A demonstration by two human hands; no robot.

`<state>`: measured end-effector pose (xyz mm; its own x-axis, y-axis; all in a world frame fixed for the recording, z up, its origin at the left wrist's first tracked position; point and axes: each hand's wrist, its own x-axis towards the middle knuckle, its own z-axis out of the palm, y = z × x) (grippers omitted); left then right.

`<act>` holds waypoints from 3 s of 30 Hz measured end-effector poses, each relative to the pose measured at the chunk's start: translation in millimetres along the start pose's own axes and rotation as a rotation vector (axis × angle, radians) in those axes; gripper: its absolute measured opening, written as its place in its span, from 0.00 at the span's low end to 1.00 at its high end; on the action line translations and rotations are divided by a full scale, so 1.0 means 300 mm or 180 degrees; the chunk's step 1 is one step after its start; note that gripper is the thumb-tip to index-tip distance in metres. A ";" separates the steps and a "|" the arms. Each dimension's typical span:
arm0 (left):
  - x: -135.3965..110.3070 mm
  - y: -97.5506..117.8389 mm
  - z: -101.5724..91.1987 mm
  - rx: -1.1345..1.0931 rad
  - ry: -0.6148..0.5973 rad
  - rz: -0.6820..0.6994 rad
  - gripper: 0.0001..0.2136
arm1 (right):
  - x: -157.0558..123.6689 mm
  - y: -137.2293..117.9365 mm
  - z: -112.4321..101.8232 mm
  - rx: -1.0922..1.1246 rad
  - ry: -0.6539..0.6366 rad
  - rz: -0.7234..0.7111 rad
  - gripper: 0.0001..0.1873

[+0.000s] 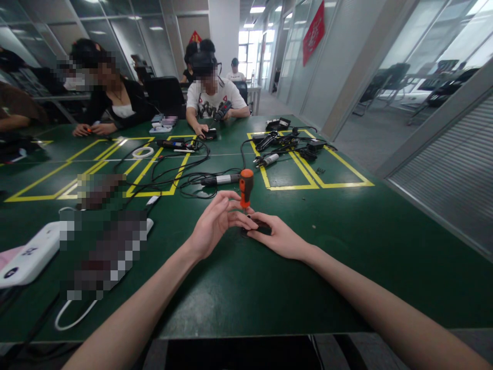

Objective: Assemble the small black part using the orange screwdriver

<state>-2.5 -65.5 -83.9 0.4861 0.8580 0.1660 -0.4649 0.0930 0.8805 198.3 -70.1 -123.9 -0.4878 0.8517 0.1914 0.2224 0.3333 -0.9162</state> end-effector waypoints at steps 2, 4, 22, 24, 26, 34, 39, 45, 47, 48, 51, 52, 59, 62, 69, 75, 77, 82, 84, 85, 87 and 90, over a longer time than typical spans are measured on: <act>-0.001 0.001 0.002 0.0026 0.0038 -0.0001 0.17 | 0.000 -0.001 0.000 0.0018 -0.0016 -0.0007 0.11; 0.000 0.002 0.005 0.0058 0.0078 -0.0014 0.19 | 0.000 -0.004 0.000 0.0038 -0.0051 0.0001 0.10; 0.005 -0.002 0.008 0.0279 0.0237 0.0049 0.17 | 0.001 -0.007 -0.002 0.0016 -0.0067 0.0011 0.10; 0.005 -0.005 0.004 0.0342 0.0205 0.0078 0.17 | 0.001 -0.009 -0.002 0.0024 -0.0075 0.0006 0.10; 0.004 -0.005 0.002 0.0373 0.0175 0.0109 0.18 | 0.000 -0.008 -0.003 0.0012 -0.0072 0.0009 0.10; 0.004 0.002 0.001 0.0365 0.0265 0.0091 0.18 | 0.001 0.002 0.003 0.0002 0.0006 -0.0014 0.10; 0.028 0.027 -0.018 0.0796 0.0300 0.0250 0.18 | 0.006 0.015 0.013 -0.0076 0.0174 0.0024 0.11; 0.065 0.073 -0.008 0.1421 0.0392 0.0600 0.18 | 0.007 0.027 0.022 -0.0156 0.0328 0.0041 0.13; 0.072 0.086 -0.002 0.1636 0.0440 0.0848 0.21 | 0.007 0.027 0.023 -0.0192 0.0362 0.0031 0.13; 0.074 0.092 0.000 0.1720 0.0447 0.0967 0.26 | 0.007 0.027 0.023 -0.0203 0.0378 0.0024 0.13; 0.084 0.104 -0.005 0.1870 0.0323 0.1113 0.38 | 0.007 0.029 0.022 -0.0220 0.0445 0.0000 0.13; 0.088 0.106 -0.009 0.1941 0.0288 0.1123 0.39 | 0.007 0.030 0.021 -0.0225 0.0467 -0.0005 0.13; 0.120 0.126 -0.016 0.3662 -0.0045 0.1913 0.30 | 0.008 0.043 0.019 -0.0276 0.0501 -0.0057 0.14; 0.119 0.150 -0.005 0.3939 -0.0223 0.2062 0.28 | 0.008 0.043 0.019 -0.0268 0.0498 -0.0087 0.13; 0.106 0.174 -0.011 0.4427 -0.0211 0.2191 0.24 | 0.004 0.041 0.012 -0.0340 0.0485 -0.0092 0.14; 0.103 0.224 0.022 0.4558 -0.0533 0.2192 0.20 | 0.005 0.043 0.011 -0.0346 0.0483 -0.0125 0.13; 0.102 0.245 0.031 0.4606 -0.0696 0.2130 0.22 | 0.006 0.043 0.011 -0.0345 0.0482 -0.0137 0.14; 0.097 0.260 0.026 0.4833 -0.0811 0.2070 0.21 | 0.005 0.043 0.009 -0.0408 0.0480 -0.0126 0.14; 0.093 0.258 0.024 0.4962 -0.0763 0.2086 0.17 | 0.005 0.043 0.008 -0.0429 0.0469 -0.0124 0.14; 0.091 0.259 0.025 0.5019 -0.0739 0.2068 0.16 | 0.005 0.044 0.008 -0.0434 0.0469 -0.0130 0.14; 0.088 0.266 0.030 0.5083 -0.0721 0.1966 0.18 | 0.005 0.045 0.009 -0.0417 0.0466 -0.0137 0.14; 0.089 0.283 0.036 0.5045 -0.0788 0.1865 0.24 | 0.006 0.047 0.011 -0.0366 0.0458 -0.0125 0.14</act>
<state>-20.9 -40.1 0.2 0.6967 0.4847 0.5289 0.4512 -0.8692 0.2022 197.7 -65.2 -137.5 -0.3740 0.8834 0.2823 0.3045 0.4044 -0.8624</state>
